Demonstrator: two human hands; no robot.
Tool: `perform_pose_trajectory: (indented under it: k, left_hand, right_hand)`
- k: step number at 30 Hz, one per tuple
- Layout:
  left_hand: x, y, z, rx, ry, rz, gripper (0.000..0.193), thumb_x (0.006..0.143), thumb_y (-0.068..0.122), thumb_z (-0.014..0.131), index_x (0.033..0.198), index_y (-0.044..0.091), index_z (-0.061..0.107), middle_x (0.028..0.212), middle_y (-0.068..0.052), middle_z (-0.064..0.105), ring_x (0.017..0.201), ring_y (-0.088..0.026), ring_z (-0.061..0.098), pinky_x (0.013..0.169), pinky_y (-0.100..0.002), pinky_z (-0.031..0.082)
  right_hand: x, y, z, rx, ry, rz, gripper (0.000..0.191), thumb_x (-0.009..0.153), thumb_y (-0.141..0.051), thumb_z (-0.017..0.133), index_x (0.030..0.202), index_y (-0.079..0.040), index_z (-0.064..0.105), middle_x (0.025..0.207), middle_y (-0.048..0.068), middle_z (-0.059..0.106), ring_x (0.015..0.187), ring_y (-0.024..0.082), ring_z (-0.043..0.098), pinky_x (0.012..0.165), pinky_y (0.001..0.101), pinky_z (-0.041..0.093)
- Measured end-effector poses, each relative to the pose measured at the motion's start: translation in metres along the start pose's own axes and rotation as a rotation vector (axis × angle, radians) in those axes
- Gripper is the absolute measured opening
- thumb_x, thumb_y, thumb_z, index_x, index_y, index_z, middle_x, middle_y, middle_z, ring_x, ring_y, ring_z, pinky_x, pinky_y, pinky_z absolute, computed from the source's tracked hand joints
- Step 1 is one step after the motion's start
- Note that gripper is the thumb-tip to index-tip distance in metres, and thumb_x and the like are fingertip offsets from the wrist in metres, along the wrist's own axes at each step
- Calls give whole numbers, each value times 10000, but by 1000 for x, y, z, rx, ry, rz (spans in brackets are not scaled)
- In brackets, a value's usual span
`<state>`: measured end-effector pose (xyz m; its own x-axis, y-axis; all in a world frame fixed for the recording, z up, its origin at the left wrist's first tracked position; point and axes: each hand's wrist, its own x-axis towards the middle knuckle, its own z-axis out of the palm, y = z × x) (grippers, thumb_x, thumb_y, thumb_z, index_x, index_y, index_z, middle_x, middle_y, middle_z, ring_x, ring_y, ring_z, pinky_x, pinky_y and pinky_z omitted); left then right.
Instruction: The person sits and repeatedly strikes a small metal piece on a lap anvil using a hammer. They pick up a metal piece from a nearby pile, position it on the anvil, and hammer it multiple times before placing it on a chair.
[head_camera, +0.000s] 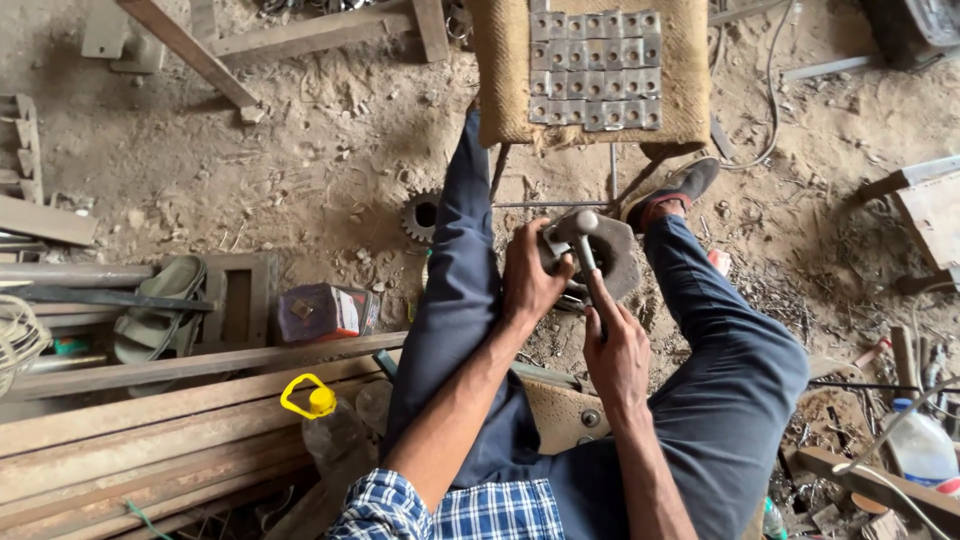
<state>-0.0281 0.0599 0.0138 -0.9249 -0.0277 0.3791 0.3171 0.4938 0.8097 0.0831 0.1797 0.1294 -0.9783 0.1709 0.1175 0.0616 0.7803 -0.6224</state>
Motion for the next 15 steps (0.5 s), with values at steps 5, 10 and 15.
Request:
perform_pose_trajectory:
  k: [5,10,15]
  left_hand:
    - [2,8,-1,16,-30,-73,595,864,186,795,1374,109,497,1215,-176,621,1102,-332,622,935,-458,534]
    - [9,33,-4,-86,-4,-79,452,861,165,773,1278,95,614,1212,-165,646,1162,-382,617,1017,-461,507]
    - [16,54,-6,-31,-66,-6,505,767,87,807,1232,73,610,1186,-192,622,1139,-398,592,1015,-486,468]
  right_hand:
    - [-1,8,2,-48,-48,70,546,1006,-115,628,1528,-225,512,779,165,677,556,288,595,504,425,488]
    - [-2,14,-9,23,66,-21,625,894,-89,694,1484,-252,567,751,206,635,659,388,609,620,495,479]
    - [1,14,-29,52,32,72,585,931,-104,671,1488,-238,551,803,159,636,639,317,631,603,465,511]
